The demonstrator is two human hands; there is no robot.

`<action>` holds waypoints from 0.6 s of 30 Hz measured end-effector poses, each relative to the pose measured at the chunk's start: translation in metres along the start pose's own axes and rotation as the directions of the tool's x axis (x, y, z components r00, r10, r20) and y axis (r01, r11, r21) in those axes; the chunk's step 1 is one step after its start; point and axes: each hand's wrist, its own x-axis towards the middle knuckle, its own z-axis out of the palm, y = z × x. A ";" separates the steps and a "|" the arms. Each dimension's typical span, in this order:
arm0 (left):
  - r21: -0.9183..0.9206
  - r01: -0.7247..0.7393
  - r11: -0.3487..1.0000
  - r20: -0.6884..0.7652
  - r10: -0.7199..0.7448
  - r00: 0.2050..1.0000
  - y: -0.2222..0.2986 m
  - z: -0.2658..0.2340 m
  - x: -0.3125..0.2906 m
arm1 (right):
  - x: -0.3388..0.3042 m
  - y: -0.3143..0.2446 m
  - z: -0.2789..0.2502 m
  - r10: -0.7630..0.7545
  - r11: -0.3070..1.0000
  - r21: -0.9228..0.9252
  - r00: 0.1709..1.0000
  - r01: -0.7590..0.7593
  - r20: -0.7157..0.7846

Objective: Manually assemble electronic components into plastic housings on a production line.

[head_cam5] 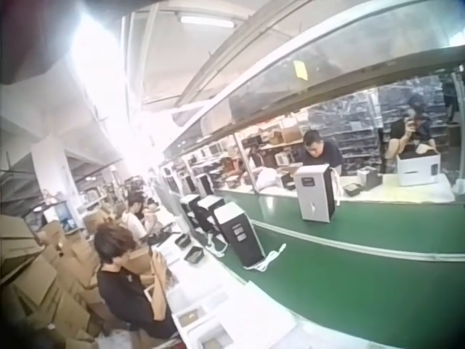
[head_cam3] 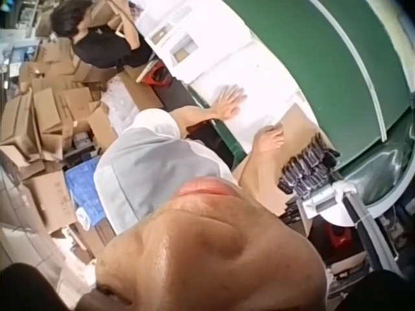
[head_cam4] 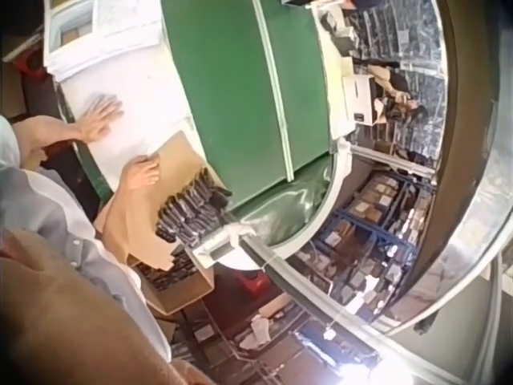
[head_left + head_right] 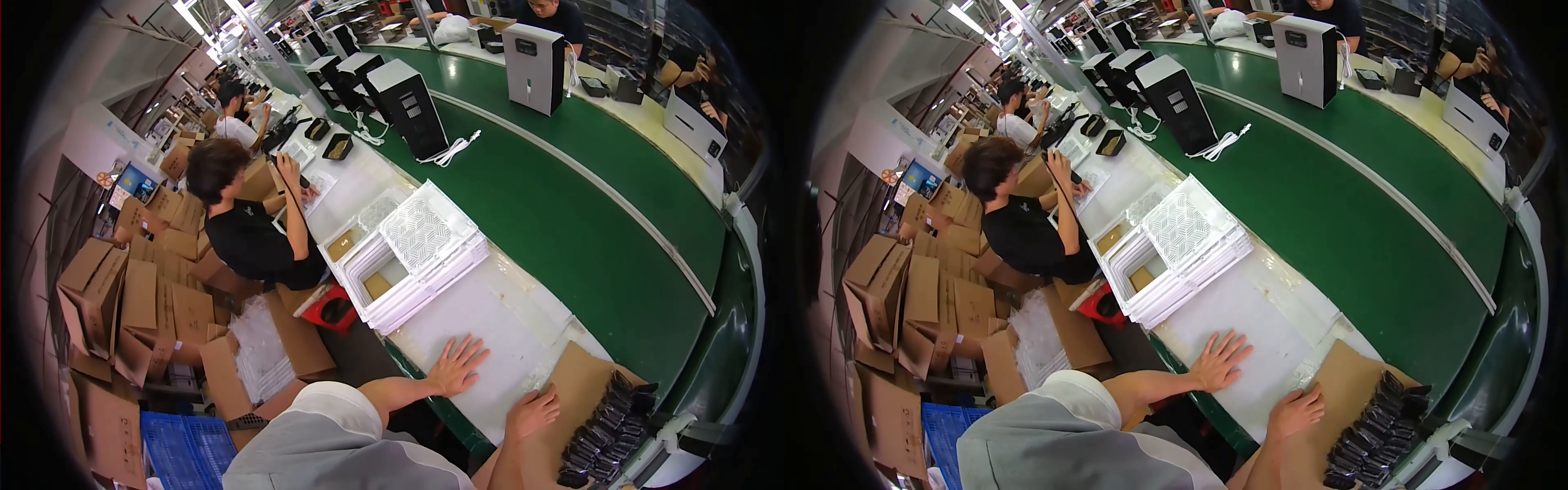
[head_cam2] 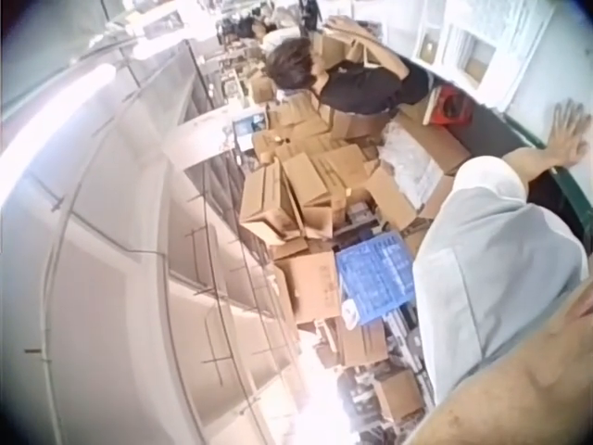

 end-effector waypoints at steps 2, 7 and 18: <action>-0.001 0.014 1.000 -0.004 -0.014 1.000 -0.001 0.000 -0.003 | 0.000 -0.001 0.003 0.008 1.000 -0.009 0.999 -0.008 0.041; -0.034 0.001 0.999 -0.003 -0.001 1.000 0.002 -0.008 0.003 | 0.000 0.003 0.000 -0.032 0.998 -0.048 0.999 0.034 0.031; -0.030 0.009 1.000 0.006 -0.009 1.000 -0.002 -0.003 0.003 | 0.002 0.000 0.005 0.000 0.998 -0.068 0.998 0.003 0.055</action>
